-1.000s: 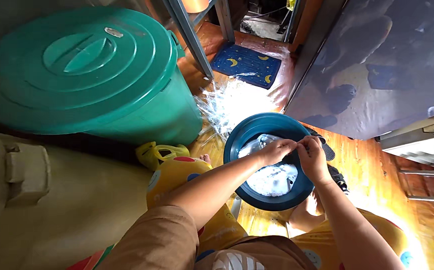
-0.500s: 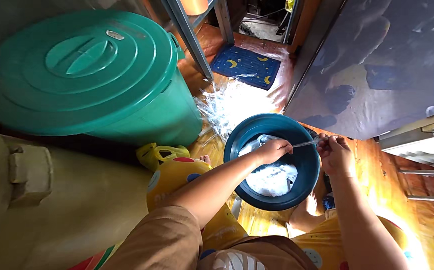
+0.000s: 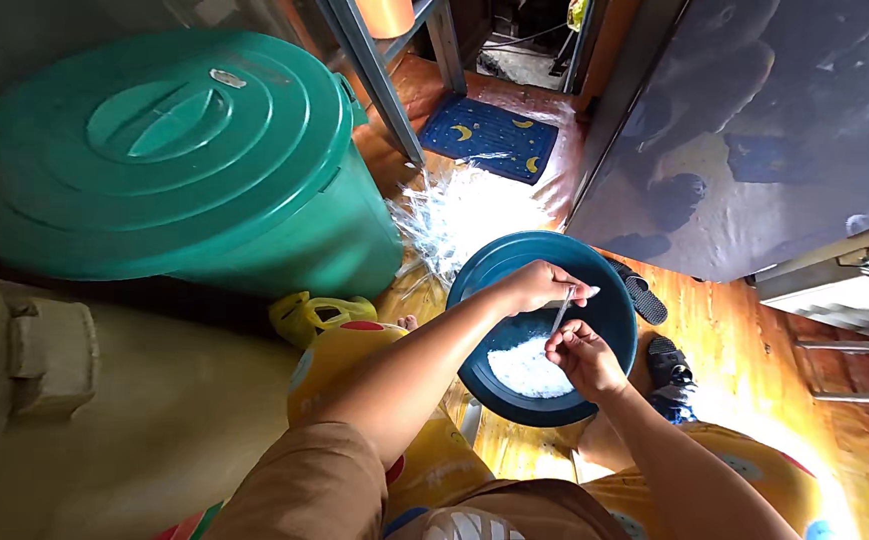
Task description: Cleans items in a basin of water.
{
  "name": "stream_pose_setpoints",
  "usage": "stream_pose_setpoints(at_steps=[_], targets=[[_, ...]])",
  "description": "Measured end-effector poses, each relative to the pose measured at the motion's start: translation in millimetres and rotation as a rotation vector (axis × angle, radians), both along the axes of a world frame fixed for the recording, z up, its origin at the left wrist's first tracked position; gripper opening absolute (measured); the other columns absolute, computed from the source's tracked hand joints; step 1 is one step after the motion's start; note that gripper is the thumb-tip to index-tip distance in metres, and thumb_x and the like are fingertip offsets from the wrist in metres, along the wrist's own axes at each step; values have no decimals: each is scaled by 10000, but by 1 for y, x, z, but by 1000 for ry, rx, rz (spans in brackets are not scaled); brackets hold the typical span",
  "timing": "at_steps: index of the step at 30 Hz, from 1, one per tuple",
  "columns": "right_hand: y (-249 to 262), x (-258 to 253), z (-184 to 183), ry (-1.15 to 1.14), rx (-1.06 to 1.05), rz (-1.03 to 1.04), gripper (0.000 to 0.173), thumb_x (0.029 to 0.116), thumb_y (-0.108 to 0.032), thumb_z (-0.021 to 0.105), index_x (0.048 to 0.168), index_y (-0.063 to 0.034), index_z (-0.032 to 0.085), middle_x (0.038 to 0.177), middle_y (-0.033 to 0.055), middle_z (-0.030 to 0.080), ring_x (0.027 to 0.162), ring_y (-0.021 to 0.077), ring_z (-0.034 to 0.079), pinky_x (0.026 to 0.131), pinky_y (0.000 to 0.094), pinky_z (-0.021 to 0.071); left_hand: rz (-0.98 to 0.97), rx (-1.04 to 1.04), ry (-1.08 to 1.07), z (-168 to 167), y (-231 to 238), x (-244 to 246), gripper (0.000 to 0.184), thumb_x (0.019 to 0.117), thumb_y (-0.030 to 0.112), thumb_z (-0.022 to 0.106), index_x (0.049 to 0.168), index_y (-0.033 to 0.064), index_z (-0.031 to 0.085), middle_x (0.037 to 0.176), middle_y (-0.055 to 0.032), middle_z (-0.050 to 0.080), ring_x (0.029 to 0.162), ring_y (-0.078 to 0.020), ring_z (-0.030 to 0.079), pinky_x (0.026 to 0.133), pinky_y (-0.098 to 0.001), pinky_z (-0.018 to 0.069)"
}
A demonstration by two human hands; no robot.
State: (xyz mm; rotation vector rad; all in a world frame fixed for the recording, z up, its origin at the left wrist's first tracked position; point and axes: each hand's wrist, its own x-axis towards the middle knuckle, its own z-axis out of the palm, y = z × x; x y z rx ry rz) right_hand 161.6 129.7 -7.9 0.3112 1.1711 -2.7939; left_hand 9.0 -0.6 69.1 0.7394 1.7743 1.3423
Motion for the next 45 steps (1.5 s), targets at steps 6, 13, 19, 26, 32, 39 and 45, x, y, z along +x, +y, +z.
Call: stream_pose_setpoints(at_steps=[6, 13, 19, 26, 32, 39, 45], targets=[[19, -18, 4, 46, 119, -232, 186, 962, -11, 430, 948, -104, 591, 903, 91, 731, 840, 224, 723, 814, 403, 609, -156, 56, -169, -11, -8, -5, 181, 1042, 108, 566, 1046, 4, 714, 1107, -44, 686, 1010, -86, 637, 946, -301, 527], [41, -27, 12, 385, 1086, -7, 286, 842, 84, 441, 954, 49, 702, 1175, 150, 673, 1122, 164, 651, 988, 329, 547, -156, -62, -46, -25, -1, -6, 256, 1068, 157, 521, 1026, -12, 708, 1303, -109, 633, 1151, -139, 612, 999, -343, 507], [41, -30, 14, 367, 1266, -92, 217, 828, 23, 530, 951, 16, 708, 1189, 140, 681, 1123, 176, 655, 939, 338, 560, -152, -212, 175, -20, 2, -2, 273, 1105, 207, 484, 1179, 14, 662, 1052, -138, 681, 963, -196, 645, 915, -434, 517], [12, -35, 13, 287, 1421, -334, 110, 881, -87, 706, 888, 23, 705, 1112, 164, 651, 1030, 192, 650, 858, 292, 572, 172, -167, -146, -41, 21, 23, 389, 1135, 274, 375, 1413, 23, 479, 1203, -192, 648, 1045, -229, 680, 941, -417, 564], [13, -41, 17, 10, 1246, -294, 109, 913, -65, 650, 832, 6, 670, 1132, 137, 634, 1030, 158, 626, 849, 289, 551, 261, -171, -138, -42, 22, 21, 329, 1095, 212, 507, 1341, -6, 518, 1165, -178, 672, 1040, -224, 680, 953, -412, 550], [23, -43, 7, -159, 930, -263, 28, 911, -46, 683, 907, -19, 680, 1025, 101, 660, 879, 145, 652, 798, 321, 568, 184, -182, -87, -46, 18, 19, 265, 1063, 209, 588, 1209, -8, 630, 1095, -146, 699, 1009, -189, 685, 955, -395, 548], [22, -39, 8, -41, 1145, -260, 102, 886, -63, 677, 795, -20, 663, 1097, 112, 640, 1027, 149, 619, 861, 288, 540, 181, -193, -166, -43, 16, 16, 242, 1038, 188, 633, 1210, 21, 663, 1118, -119, 707, 1024, -164, 685, 942, -368, 552]])
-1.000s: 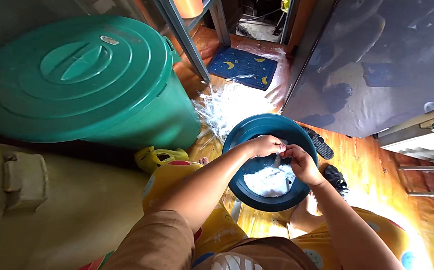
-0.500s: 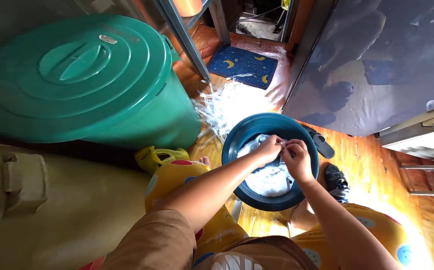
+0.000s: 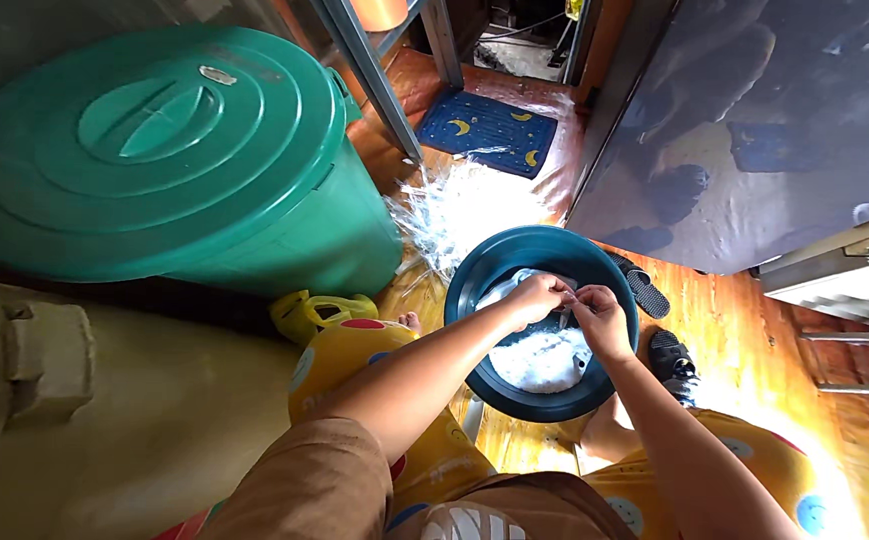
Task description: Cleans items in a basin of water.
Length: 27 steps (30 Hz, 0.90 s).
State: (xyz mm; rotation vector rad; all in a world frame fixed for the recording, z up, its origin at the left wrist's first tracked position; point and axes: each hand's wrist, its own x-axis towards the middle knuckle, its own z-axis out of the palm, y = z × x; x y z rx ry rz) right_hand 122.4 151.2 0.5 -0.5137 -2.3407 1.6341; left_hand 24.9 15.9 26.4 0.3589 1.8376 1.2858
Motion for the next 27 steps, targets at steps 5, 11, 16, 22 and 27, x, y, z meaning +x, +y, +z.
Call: stream_pose_setpoints(at_steps=[5, 11, 16, 22, 27], targets=[[5, -4, -9, -113, -160, -50, 104, 888, -72, 687, 805, -17, 658, 1236, 151, 615, 1105, 197, 614, 905, 353, 546, -10, 40, -152, 1, -2, 2, 269, 1044, 217, 627, 1217, 13, 653, 1135, -105, 710, 998, -123, 684, 874, -313, 551], [-2, -4, -1, -167, -619, -154, 153, 1010, -33, 591, 1113, 69, 638, 1031, 146, 687, 955, 194, 675, 860, 349, 579, 47, 69, -63, -6, -1, 1, 323, 1075, 272, 570, 1189, -5, 689, 1165, -133, 705, 1086, -180, 664, 990, -389, 518], [-10, -2, 6, -132, -686, -188, 136, 1003, -50, 627, 1075, 62, 654, 979, 129, 699, 893, 186, 682, 820, 347, 585, 43, 20, 79, -11, 0, 2, 378, 1070, 327, 575, 1184, -14, 691, 1143, -167, 704, 1085, -226, 671, 1018, -443, 514], [-13, -2, -3, -95, -361, -61, 103, 885, -28, 703, 828, 10, 626, 1111, 146, 663, 957, 186, 679, 854, 352, 596, 107, -47, -2, -12, 4, 7, 425, 1117, 366, 443, 1220, -12, 609, 1133, -192, 657, 1036, -258, 641, 931, -450, 520], [-12, -1, -7, -20, -309, -96, 118, 875, -49, 668, 779, -47, 600, 1266, 135, 596, 1126, 195, 613, 885, 358, 564, 89, -111, -121, -9, 8, 14, 324, 1121, 256, 383, 1370, 74, 482, 1033, -122, 629, 839, -188, 625, 757, -359, 539]])
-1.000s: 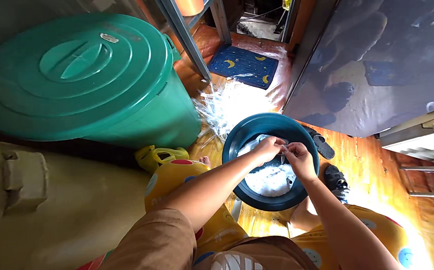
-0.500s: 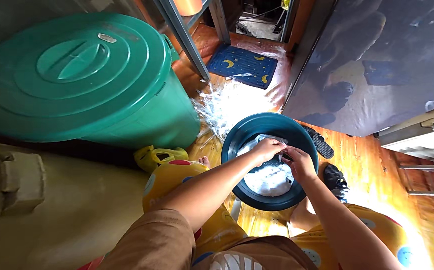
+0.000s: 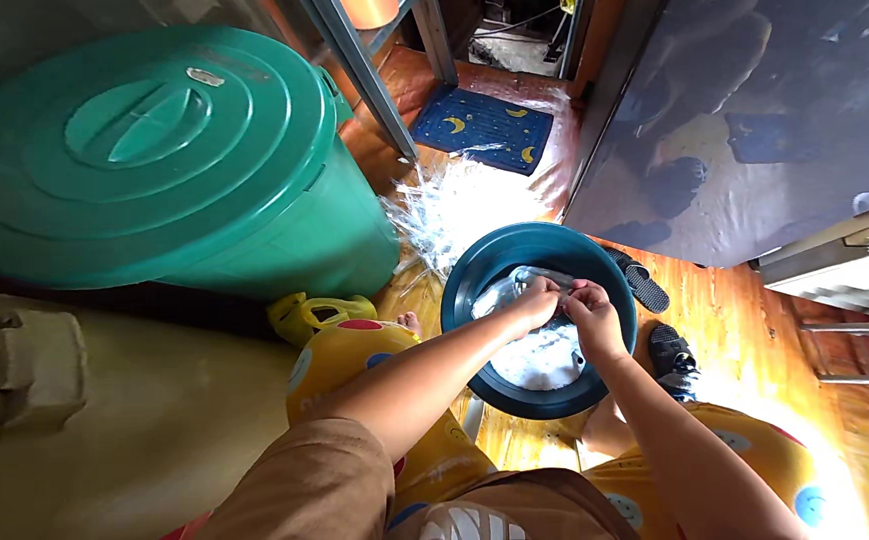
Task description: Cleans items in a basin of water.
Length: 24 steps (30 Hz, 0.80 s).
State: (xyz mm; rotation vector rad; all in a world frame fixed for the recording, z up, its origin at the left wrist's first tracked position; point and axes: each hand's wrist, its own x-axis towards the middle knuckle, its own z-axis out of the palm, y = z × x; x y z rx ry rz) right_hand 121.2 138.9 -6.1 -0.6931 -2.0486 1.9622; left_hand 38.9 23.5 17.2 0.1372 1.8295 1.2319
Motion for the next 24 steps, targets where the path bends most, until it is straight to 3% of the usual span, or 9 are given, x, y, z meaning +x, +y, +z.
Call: stream_pose_setpoints(at_steps=[3, 6, 9, 14, 17, 18, 20, 22, 24], targets=[[5, -2, 5, 17, -158, -122, 25, 933, 4, 583, 909, 0, 584, 1250, 157, 564, 1022, 210, 637, 840, 379, 586, -198, 51, 76, 1, -3, 0, 363, 1133, 301, 359, 1327, 56, 543, 1086, -129, 624, 907, -184, 612, 819, -372, 523], [16, -4, 16, 17, -258, -245, 176, 991, 9, 508, 1161, 27, 551, 1199, 146, 554, 981, 207, 632, 827, 390, 582, -367, 18, 194, 10, -6, 1, 403, 1141, 298, 323, 1315, 24, 563, 1100, -161, 622, 946, -221, 599, 864, -403, 500], [28, -5, 22, 43, -269, -346, 233, 1012, 7, 484, 1240, 14, 534, 1165, 129, 553, 984, 203, 619, 833, 403, 573, -458, -16, 250, 16, -10, -1, 419, 1145, 300, 316, 1342, 9, 543, 1122, -193, 627, 983, -259, 608, 901, -437, 498], [43, -3, 25, 104, -148, -422, 247, 1001, 14, 504, 1246, 32, 530, 1178, 133, 554, 997, 202, 630, 850, 396, 577, -548, -4, 341, 20, -13, -10, 365, 1140, 266, 349, 1249, -14, 556, 1041, -180, 616, 928, -250, 600, 871, -429, 496], [55, 0, 25, 56, 215, -241, 132, 993, -94, 617, 1037, 29, 630, 1303, 155, 558, 1079, 186, 642, 899, 369, 592, -629, -62, 463, 25, -17, -23, 332, 1109, 226, 449, 1222, -32, 624, 1057, -195, 690, 977, -279, 675, 930, -486, 531], [57, 2, 31, 17, 300, -183, 140, 995, -125, 636, 1017, 13, 652, 1322, 160, 559, 1093, 189, 636, 901, 364, 583, -632, -110, 519, 31, -21, -31, 320, 1097, 223, 487, 1223, -21, 652, 1098, -198, 711, 1040, -308, 690, 979, -533, 523], [55, 5, 45, -82, 358, -79, 159, 997, -125, 642, 1064, 16, 666, 1332, 186, 552, 1075, 215, 642, 889, 375, 582, -516, -165, 648, 44, -30, -52, 303, 1084, 228, 524, 1203, 0, 684, 1140, -204, 708, 1112, -350, 676, 1017, -591, 500], [49, 12, 53, -137, 464, 77, 191, 982, -116, 640, 1096, 30, 686, 1360, 214, 556, 1136, 255, 625, 935, 397, 558, -261, -184, 759, 61, -40, -70, 321, 1097, 234, 497, 1243, 0, 662, 1200, -218, 688, 1161, -363, 657, 1038, -596, 487], [39, 20, 56, -204, 639, 290, 256, 972, -135, 639, 1157, 32, 698, 1448, 247, 504, 1245, 321, 587, 1015, 432, 527, 9, -203, 879, 76, -52, -86, 418, 1101, 244, 482, 1426, -6, 564, 1406, -245, 594, 1345, -375, 555, 1151, -557, 411]])
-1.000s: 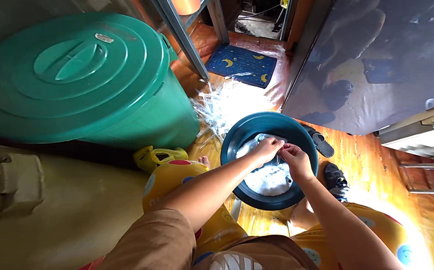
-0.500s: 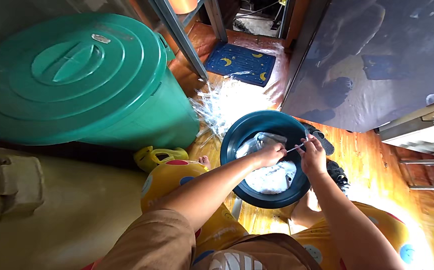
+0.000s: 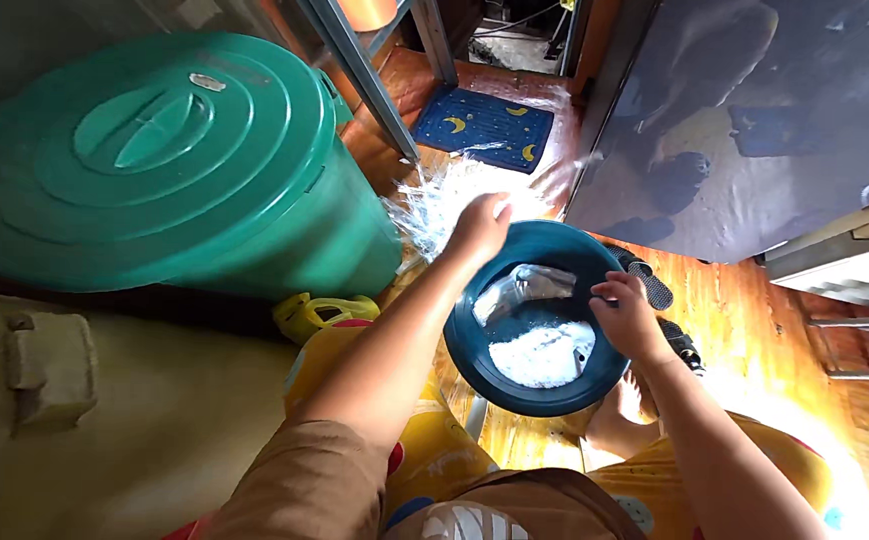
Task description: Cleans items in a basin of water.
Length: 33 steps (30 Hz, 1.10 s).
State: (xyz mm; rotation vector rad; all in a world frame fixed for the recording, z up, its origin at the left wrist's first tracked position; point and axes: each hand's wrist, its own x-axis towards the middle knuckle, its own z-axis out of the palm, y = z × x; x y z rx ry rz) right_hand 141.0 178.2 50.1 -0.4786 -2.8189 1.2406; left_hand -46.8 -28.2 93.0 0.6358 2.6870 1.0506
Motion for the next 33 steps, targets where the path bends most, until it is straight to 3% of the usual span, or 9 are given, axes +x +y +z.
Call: stream_pose_setpoints(at_steps=[3, 5, 7, 10, 15, 18, 26, 29, 33], targets=[[-22, 10, -2, -296, 208, 244, 340, 998, -131, 585, 1310, -8, 646, 1569, 238, 394, 1308, 399, 549, 1063, 509, 499, 204, 90, 81, 7, -15, -19, 617, 1081, 287, 528, 1602, 30, 322, 1602, -264, 370, 1497, -400, 357, 1225, -547, 301], [-37, 17, -4, -481, 315, 379, 361, 997, -38, 530, 1349, -7, 603, 1516, 247, 436, 1291, 431, 550, 1022, 560, 513, 276, 104, 68, 5, -16, -21, 664, 1059, 307, 573, 1624, 94, 296, 1627, -249, 324, 1498, -406, 342, 1206, -557, 323], [-51, 22, -2, -612, 410, 497, 386, 943, 84, 515, 1317, 31, 594, 1385, 270, 526, 1262, 458, 554, 955, 602, 529, 253, 79, 70, -1, -12, -19, 615, 1042, 285, 605, 1587, 105, 384, 1607, -241, 359, 1480, -410, 364, 1193, -567, 335], [-67, 31, 4, -699, 517, 620, 333, 938, 93, 510, 1248, 43, 619, 1241, 256, 639, 1196, 450, 603, 940, 626, 494, 91, -26, 73, -22, 4, -10, 419, 1027, 232, 620, 1402, 46, 597, 1487, -226, 518, 1418, -404, 452, 1176, -569, 364], [-84, 36, 20, -824, 533, 709, 260, 957, 57, 516, 1193, 62, 623, 1179, 254, 666, 1122, 435, 643, 953, 646, 472, -291, -281, -50, -87, 44, 25, 224, 993, 241, 684, 1128, 78, 754, 1274, -163, 669, 1293, -368, 566, 1104, -576, 450], [-87, 39, 25, -876, 523, 752, 238, 964, 59, 509, 1171, 65, 626, 1172, 255, 663, 1121, 437, 642, 936, 648, 485, -411, -489, -119, -124, 69, 33, 229, 993, 270, 680, 1128, 102, 756, 1231, -138, 694, 1268, -344, 593, 1068, -566, 482], [-71, 42, 42, -857, 511, 747, 272, 984, 33, 500, 1238, 39, 596, 1210, 233, 649, 1146, 413, 631, 948, 603, 480, -289, -708, -260, -149, 116, 30, 403, 943, 261, 706, 1278, 40, 670, 1340, -202, 642, 1295, -396, 588, 1043, -622, 495], [-69, 45, 40, -834, 512, 751, 287, 975, 54, 496, 1244, 34, 593, 1213, 228, 645, 1148, 406, 628, 943, 590, 488, -285, -730, -295, -159, 117, 24, 428, 958, 336, 705, 1281, 57, 673, 1351, -194, 640, 1298, -390, 589, 1051, -632, 485], [-68, 46, 35, -821, 512, 755, 316, 968, 72, 493, 1266, 24, 587, 1239, 226, 634, 1162, 404, 622, 944, 588, 491, -265, -663, -311, -161, 113, 14, 322, 945, 218, 678, 1223, 57, 695, 1280, -197, 676, 1241, -391, 628, 1016, -647, 499]])
